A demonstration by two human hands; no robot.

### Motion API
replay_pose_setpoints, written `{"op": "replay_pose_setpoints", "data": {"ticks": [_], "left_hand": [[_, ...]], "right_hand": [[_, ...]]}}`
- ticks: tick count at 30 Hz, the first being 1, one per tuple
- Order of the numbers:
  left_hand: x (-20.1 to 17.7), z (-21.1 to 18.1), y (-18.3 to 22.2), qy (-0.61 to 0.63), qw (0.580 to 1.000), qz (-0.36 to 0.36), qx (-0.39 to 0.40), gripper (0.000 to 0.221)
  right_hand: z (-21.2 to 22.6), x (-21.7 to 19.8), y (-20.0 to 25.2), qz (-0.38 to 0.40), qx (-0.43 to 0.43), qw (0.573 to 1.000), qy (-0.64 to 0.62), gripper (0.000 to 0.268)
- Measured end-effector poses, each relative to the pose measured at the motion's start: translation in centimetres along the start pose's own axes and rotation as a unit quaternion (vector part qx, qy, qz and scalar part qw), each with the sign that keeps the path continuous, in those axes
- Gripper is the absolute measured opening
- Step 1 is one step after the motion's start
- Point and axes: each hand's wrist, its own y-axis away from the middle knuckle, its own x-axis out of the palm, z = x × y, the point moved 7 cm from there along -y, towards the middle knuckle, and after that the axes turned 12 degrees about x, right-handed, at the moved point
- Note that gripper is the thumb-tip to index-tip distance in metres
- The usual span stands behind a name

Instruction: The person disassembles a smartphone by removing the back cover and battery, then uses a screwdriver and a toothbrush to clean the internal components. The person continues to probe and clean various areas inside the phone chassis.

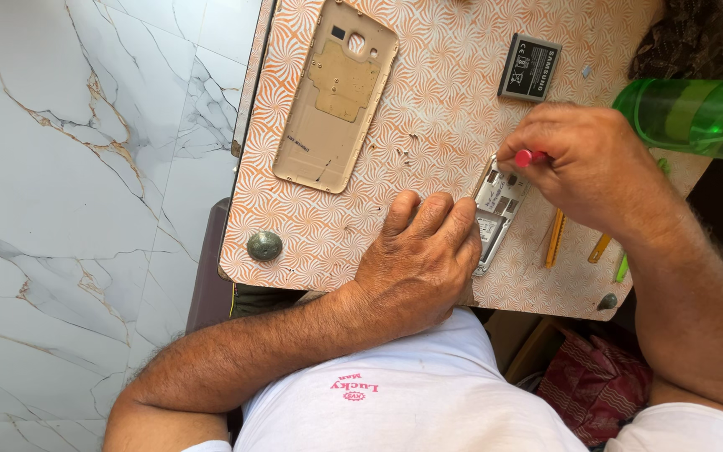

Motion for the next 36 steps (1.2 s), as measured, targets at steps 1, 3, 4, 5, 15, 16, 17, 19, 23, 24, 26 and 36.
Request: {"op": "replay_pose_setpoints", "data": {"ticks": [1, 3, 4, 5, 15, 16, 17, 19, 23, 24, 26, 36], "left_hand": [[0.1, 0.0, 0.0, 0.001, 1.0, 0.004, 0.002, 0.044], [0.1, 0.0, 0.0, 0.001, 1.0, 0.008, 0.005, 0.046], [0.0, 0.0, -0.1, -0.001, 1.0, 0.006, 0.004, 0.047], [0.0, 0.0, -0.1, -0.003, 1.0, 0.005, 0.005, 0.047], [-0.1, -0.1, -0.2, 0.02, 1.0, 0.009, -0.001, 0.044], [-0.1, -0.1, -0.2, 0.019, 1.0, 0.007, -0.001, 0.045], [-0.2, -0.2, -0.3, 0.018, 1.0, 0.005, -0.002, 0.045], [-0.3, -0.2, -0.3, 0.015, 1.0, 0.002, -0.003, 0.046], [-0.1, -0.3, -0.3, 0.02, 1.0, 0.009, -0.002, 0.047], [-0.1, -0.3, -0.3, 0.025, 1.0, 0.008, -0.005, 0.048], [0.0, -0.3, -0.3, 0.038, 0.999, 0.006, -0.01, 0.05], [0.1, -0.6, -0.5, 0.031, 0.999, 0.015, -0.013, 0.058]], "right_hand": [[0.0, 0.0, -0.1, 0.003, 0.004, 1.0, 0.007, 0.01], [0.0, 0.1, -0.6, 0.016, 0.023, 0.999, 0.033, 0.009], [-0.2, 0.2, -0.9, 0.026, 0.038, 0.998, 0.052, 0.008], [-0.4, 0.4, -1.1, 0.035, 0.052, 0.996, 0.07, 0.008], [-1.6, 0.6, -1.9, 0.068, 0.102, 0.992, 0.02, 0.015], [-1.4, 0.4, -1.7, 0.056, 0.083, 0.995, 0.001, 0.016], [-1.3, 0.3, -1.5, 0.045, 0.064, 0.997, -0.019, 0.017], [-1.6, 0.4, -1.1, 0.034, 0.061, 0.996, -0.053, 0.017], [-2.3, 0.5, -0.4, 0.01, 0.064, 0.993, -0.094, 0.018], [-2.4, 0.6, -0.3, 0.007, 0.062, 0.993, -0.098, 0.018], [-2.7, 0.7, -0.1, 0.002, 0.058, 0.993, -0.107, 0.016], [-4.5, 0.1, 2.3, -0.053, 0.024, 0.981, -0.183, 0.021]]}}
